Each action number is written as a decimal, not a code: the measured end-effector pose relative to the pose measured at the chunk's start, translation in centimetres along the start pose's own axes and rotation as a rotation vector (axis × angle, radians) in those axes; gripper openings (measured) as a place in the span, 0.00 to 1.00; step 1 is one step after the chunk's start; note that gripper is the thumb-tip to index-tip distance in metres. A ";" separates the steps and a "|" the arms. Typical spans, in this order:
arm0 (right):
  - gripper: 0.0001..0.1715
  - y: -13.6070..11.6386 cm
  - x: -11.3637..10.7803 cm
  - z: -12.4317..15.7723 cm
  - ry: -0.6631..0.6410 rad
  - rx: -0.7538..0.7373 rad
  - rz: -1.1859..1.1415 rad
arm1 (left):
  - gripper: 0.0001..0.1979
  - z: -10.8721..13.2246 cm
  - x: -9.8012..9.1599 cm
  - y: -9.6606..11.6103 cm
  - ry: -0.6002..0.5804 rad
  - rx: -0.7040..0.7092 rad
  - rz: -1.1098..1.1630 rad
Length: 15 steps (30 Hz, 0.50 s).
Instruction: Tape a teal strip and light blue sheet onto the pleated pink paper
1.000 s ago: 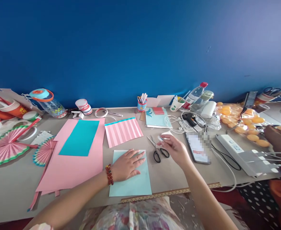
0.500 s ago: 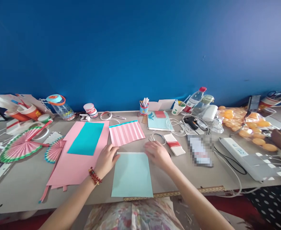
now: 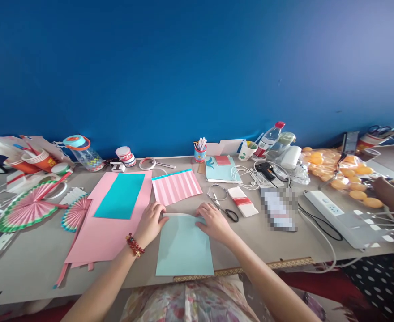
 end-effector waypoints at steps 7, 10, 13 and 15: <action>0.14 0.1 -0.1 0.0 0.011 0.066 -0.128 | 0.05 -0.1 -0.2 0.3 -0.039 -0.035 0.016; 0.18 0.3 -0.4 0.1 0.019 0.039 -0.183 | 0.09 -0.2 -0.8 0.7 -0.029 -0.032 0.099; 0.11 0.4 -0.7 0.3 0.020 -0.018 -0.230 | 0.10 -0.2 -1.7 1.2 0.001 -0.059 0.240; 0.06 0.5 -1.1 0.4 -0.005 -0.003 -0.274 | 0.11 -0.2 -2.2 1.3 -0.009 -0.089 0.334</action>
Point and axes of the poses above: each hand's wrist, its own z-axis away from the middle knuckle, its own x-axis out of the palm, y = z × x, the point moved 3 cm from there along -z, towards the middle knuckle, and after that the axes turned 6 degrees about -y, right-handed, at the moved point
